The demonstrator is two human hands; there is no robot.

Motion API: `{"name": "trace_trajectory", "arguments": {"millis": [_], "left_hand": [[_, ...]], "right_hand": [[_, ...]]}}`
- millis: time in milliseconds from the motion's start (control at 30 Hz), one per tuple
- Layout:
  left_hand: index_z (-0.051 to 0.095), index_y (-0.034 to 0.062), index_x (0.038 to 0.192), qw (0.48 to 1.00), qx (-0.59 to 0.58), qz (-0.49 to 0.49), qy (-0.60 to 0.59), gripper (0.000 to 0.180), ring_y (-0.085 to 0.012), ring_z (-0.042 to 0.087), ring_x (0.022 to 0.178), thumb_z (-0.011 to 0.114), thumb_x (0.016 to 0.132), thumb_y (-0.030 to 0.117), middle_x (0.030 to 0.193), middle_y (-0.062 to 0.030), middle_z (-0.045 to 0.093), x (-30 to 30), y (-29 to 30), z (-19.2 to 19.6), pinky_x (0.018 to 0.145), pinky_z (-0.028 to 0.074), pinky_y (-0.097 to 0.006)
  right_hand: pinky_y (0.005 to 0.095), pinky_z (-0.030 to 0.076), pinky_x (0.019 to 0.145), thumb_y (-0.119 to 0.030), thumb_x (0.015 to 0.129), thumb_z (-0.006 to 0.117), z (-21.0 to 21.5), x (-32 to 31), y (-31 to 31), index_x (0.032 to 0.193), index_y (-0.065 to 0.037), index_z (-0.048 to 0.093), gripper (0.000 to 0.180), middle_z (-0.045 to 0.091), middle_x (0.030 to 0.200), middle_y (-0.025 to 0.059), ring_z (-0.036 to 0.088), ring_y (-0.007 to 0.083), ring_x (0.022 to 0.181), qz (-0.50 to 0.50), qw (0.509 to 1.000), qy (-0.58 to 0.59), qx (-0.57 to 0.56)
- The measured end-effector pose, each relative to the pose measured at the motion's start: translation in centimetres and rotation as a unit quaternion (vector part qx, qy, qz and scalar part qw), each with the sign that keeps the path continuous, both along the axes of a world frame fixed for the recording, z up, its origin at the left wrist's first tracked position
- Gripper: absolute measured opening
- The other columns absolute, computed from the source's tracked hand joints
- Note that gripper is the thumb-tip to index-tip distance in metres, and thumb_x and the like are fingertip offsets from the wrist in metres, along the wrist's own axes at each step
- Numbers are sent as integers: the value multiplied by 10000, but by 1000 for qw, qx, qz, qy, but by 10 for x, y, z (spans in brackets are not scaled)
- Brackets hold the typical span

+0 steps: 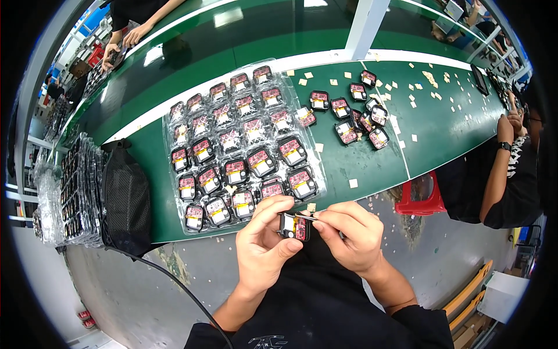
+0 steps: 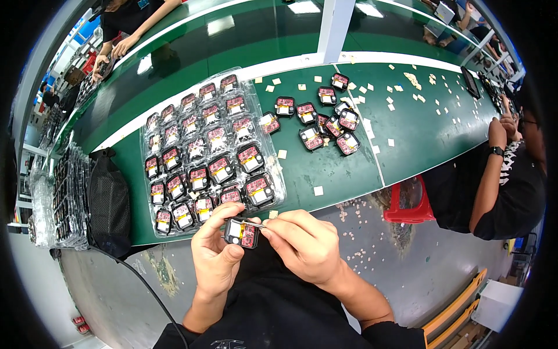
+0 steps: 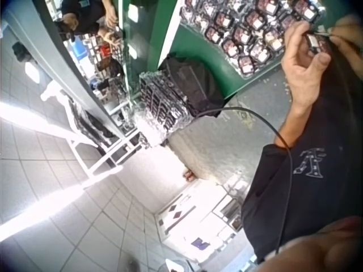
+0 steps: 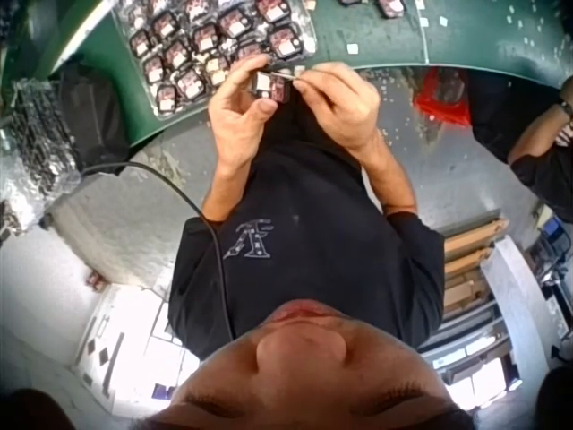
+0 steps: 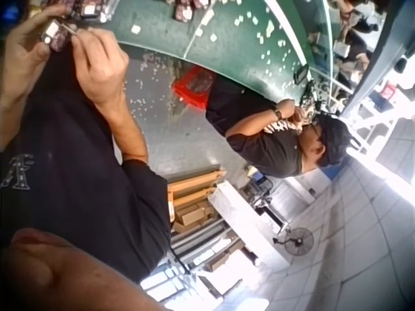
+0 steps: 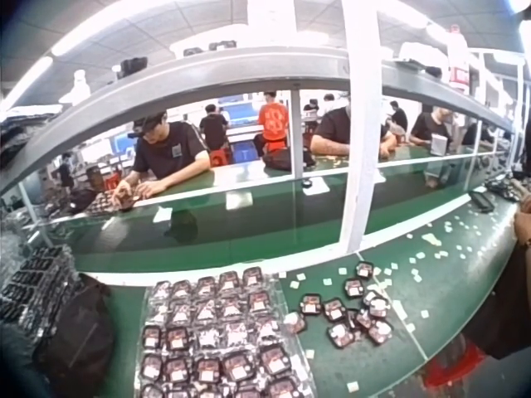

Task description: The person is assembling electronic components, specifically camera or sensor modules, at a production line station.

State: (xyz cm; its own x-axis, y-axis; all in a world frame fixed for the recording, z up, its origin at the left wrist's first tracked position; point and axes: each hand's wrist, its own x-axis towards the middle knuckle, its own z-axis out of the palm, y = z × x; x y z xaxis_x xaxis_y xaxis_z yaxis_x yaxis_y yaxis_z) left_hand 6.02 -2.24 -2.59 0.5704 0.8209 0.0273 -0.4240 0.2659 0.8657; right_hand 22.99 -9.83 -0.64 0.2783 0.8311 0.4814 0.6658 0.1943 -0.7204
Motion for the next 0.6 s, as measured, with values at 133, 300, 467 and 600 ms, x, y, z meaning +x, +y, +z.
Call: {"name": "trace_trajectory", "arguments": {"millis": [133,300,467,600], "left_hand": [[600,-75,1372,1000,9,3,15,631,-220,555,1281,876,831,93,1424,-142,516,0,-1,-1,1068,457,-336],[611,-75,1374,999,22,14,25,633,-216,544,1292,878,815,58,1430,-148,526,0,-3,0,1055,464,-334],[606,-78,1377,1000,15,9,22,634,-220,575,1252,870,808,18,1426,-152,528,0,-6,2,1031,489,-332],[602,-78,1377,1000,-2,10,27,647,-246,617,1216,879,802,30,1404,-160,542,-5,-9,3,1007,519,-333]], "right_hand": [[312,562,570,-32,808,830,-5,-5,0,941,-13,742,160,709,874,90,714,229,682,-15,1000,11,1],[310,550,556,-35,782,841,-11,-3,0,939,-18,736,190,701,862,78,701,215,658,-28,992,-102,67],[313,541,548,-46,769,841,-9,-4,-4,943,-21,733,207,694,852,77,689,208,641,-19,990,-130,56],[327,546,560,-47,783,833,-3,-5,-6,945,-13,731,194,694,851,86,685,225,642,-5,991,-131,35]]}}
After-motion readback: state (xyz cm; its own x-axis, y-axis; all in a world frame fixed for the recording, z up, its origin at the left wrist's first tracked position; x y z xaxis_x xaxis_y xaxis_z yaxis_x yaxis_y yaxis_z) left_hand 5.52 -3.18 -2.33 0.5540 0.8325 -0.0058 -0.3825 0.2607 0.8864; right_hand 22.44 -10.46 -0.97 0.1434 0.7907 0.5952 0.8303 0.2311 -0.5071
